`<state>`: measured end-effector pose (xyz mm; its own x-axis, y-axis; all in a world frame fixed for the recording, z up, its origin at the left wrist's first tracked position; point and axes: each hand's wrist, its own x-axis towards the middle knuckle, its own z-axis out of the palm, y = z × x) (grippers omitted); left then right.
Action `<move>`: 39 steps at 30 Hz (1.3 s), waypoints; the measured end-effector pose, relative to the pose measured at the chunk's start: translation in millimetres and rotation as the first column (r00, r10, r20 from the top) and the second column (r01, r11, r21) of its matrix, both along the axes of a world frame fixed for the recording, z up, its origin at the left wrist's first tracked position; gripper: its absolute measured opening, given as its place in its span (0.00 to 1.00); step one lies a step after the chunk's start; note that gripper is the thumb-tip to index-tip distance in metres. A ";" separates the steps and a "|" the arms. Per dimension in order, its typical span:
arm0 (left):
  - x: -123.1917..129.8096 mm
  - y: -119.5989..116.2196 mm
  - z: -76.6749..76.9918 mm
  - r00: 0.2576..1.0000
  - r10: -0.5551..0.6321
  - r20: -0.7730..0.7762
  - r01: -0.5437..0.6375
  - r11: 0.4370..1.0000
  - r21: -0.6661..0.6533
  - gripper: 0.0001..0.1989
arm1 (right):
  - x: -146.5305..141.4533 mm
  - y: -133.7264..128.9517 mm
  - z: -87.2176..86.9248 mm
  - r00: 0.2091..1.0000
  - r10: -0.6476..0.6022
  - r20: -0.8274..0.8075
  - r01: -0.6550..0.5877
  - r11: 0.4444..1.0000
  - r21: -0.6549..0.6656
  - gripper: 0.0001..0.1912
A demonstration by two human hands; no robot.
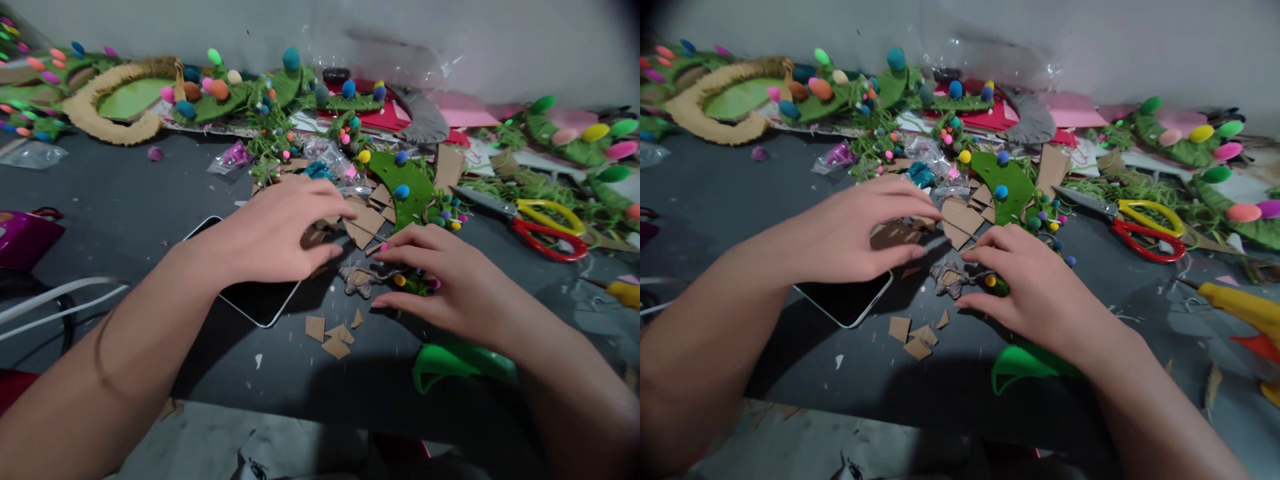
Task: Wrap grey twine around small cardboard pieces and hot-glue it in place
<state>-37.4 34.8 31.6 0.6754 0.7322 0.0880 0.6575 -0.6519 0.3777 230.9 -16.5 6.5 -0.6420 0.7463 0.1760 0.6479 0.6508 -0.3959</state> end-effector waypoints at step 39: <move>24.1 -16.3 -16.7 0.997 -0.050 0.060 0.051 0.999 -0.018 0.17 | -9.9 -5.4 2.2 0.992 -0.101 -0.070 0.112 0.976 0.185 0.10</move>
<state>-13.4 18.5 14.9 0.7057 0.6992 0.1145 0.6000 -0.6758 0.4281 220.9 -21.9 8.7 -0.5449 0.7595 0.3554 0.6964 0.6460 -0.3126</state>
